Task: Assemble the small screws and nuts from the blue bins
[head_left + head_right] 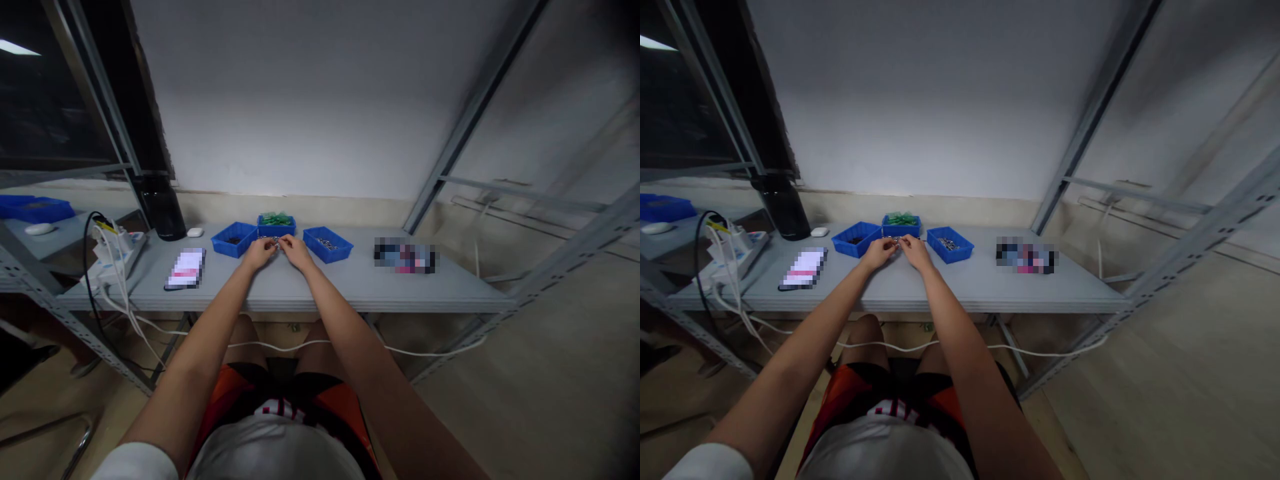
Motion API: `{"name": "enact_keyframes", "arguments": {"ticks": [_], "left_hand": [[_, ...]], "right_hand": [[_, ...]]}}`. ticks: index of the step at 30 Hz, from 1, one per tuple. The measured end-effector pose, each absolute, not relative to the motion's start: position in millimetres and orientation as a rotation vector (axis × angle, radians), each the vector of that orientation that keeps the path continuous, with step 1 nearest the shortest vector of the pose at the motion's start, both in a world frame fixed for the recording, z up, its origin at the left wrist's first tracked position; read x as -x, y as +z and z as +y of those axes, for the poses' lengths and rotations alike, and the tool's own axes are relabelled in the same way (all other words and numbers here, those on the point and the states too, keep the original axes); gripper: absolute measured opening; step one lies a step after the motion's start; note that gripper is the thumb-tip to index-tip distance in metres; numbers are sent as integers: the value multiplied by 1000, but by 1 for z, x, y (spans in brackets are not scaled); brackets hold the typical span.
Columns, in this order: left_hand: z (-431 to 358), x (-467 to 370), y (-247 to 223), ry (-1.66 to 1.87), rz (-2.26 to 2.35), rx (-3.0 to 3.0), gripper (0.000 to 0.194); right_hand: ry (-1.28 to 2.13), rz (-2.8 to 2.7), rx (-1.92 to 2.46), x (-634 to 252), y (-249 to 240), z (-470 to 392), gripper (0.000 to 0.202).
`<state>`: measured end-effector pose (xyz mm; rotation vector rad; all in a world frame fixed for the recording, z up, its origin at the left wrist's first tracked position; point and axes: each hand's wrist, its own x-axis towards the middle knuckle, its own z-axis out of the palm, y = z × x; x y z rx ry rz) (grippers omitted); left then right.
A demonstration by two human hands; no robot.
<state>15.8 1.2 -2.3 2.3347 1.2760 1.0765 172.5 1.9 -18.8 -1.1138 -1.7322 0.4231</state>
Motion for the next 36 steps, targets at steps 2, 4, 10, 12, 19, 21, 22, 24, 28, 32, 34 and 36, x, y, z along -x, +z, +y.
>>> {"name": "enact_keyframes", "arguments": {"ticks": [2, 4, 10, 12, 19, 21, 22, 24, 28, 32, 34, 36], "left_hand": [[0, -16, -2, 1069, 1276, -2339, 26], [0, -16, -2, 1074, 1281, -2337, 26], [-1, -17, -2, 1071, 1297, -2318, 26], [-1, -17, -2, 1063, 1297, -2318, 25], [-1, -16, -2, 1048, 1295, -2317, 25], [0, -16, -2, 1048, 1302, -2320, 24], [0, -16, -2, 1050, 1303, -2322, 24], [1, -16, -3, 1052, 1299, -2323, 24], [2, -16, -4, 1054, 1301, -2307, 24], [3, -16, -4, 1055, 1298, -2317, 24], [2, -16, -3, 1060, 1295, -2318, 24], [2, -16, -3, 1063, 1288, -2321, 24]], "right_hand": [[433, -1739, 1122, -173, -19, 1, 23], [439, -1747, 1138, -173, -19, 0, 22], [405, -1771, 1172, -174, -20, 1, 21], [400, -1780, 1183, -174, -20, 2, 20], [400, -1792, 1199, -174, -21, 2, 19], [393, -1799, 1210, -174, -20, 1, 19], [388, -1803, 1213, -174, -20, 1, 19], [378, -1811, 1212, -174, -18, -1, 19], [375, -1813, 1216, -173, -19, -1, 19], [367, -1822, 1214, -173, -22, 2, 19], [365, -1824, 1213, -174, -23, 3, 19], [370, -1818, 1215, -174, -23, 4, 19]]}}
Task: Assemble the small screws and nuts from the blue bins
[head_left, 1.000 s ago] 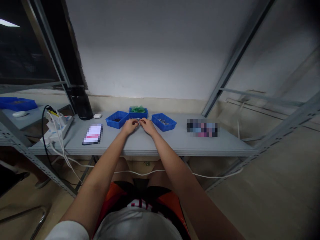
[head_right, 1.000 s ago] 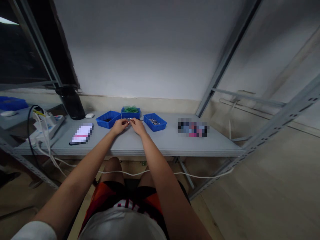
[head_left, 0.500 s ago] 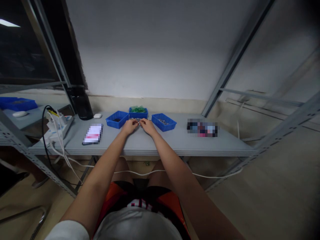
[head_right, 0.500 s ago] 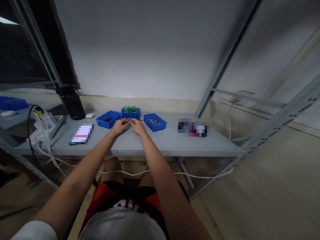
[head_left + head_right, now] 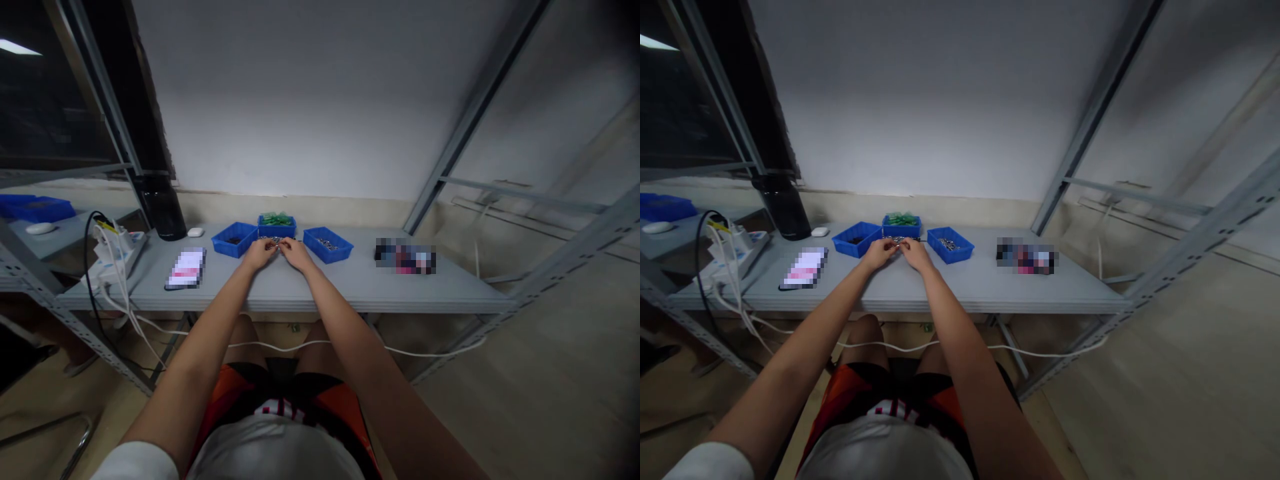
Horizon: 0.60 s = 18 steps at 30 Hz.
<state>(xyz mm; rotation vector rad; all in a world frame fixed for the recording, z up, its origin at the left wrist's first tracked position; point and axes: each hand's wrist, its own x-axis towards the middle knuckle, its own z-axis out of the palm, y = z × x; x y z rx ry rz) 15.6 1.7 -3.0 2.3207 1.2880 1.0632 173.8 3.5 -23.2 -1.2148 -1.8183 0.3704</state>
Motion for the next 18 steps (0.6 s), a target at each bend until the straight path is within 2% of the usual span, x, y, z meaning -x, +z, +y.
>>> {"name": "enact_keyframes", "arguments": {"ticks": [18], "left_hand": [[0, -16, -1, 1050, 1309, -2312, 24]], "right_hand": [[397, -1810, 1209, -173, -20, 1, 18]]}}
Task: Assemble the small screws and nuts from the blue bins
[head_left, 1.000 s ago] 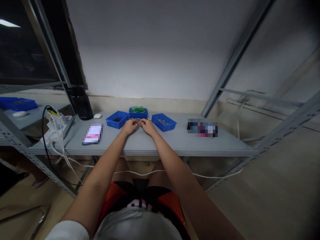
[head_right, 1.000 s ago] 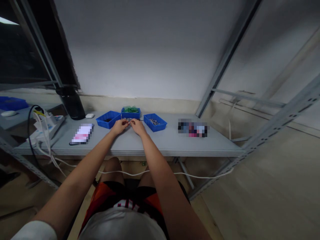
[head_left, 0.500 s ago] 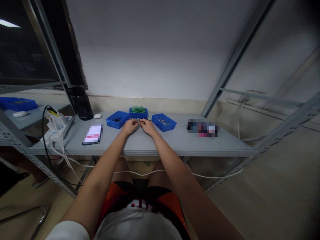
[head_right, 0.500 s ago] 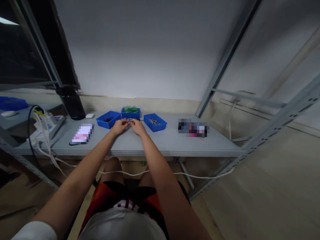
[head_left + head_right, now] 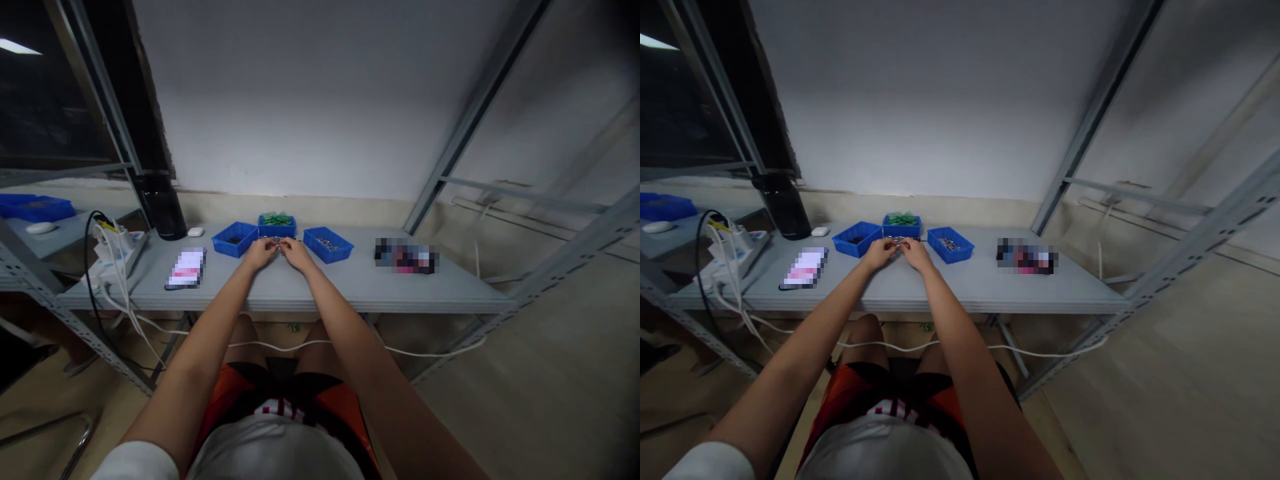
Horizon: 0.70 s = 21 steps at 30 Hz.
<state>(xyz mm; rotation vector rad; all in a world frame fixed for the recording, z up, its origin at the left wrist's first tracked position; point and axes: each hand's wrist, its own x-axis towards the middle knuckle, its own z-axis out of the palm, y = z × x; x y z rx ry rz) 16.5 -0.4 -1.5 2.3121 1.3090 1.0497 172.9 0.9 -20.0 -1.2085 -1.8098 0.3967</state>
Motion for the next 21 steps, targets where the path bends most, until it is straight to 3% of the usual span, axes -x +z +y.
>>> {"name": "enact_keyframes", "arguments": {"ticks": [13, 21], "left_hand": [[10, -14, -5, 1215, 1307, -2216, 25], [6, -14, -3, 1137, 1321, -2248, 26]], "right_hand": [[399, -1691, 1213, -175, -16, 2, 22], [388, -1686, 1194, -175, -20, 5, 22]]}}
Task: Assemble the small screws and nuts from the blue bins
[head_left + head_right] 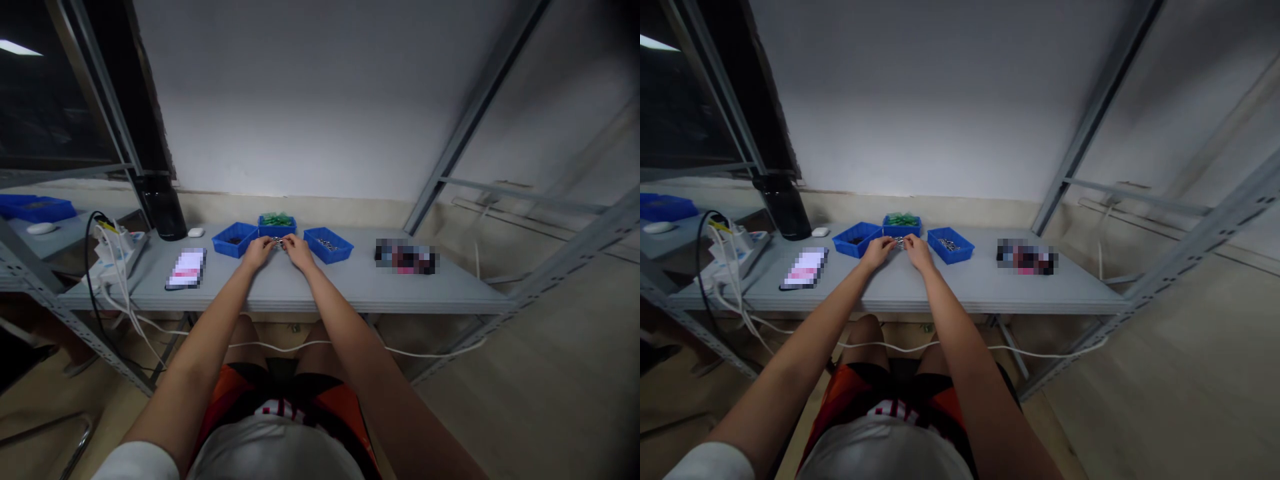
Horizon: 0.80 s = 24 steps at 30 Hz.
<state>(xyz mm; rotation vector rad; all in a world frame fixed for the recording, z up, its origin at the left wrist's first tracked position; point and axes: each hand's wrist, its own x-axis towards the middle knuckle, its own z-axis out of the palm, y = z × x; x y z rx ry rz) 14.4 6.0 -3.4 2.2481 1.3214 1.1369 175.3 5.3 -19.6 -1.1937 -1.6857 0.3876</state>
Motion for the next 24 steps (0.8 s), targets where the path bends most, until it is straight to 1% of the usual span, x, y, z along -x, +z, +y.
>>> {"name": "enact_keyframes", "arguments": {"ticks": [24], "left_hand": [[2, -15, -1, 1110, 1298, -2289, 27]], "right_hand": [[413, -1702, 1209, -176, -20, 4, 21]]}}
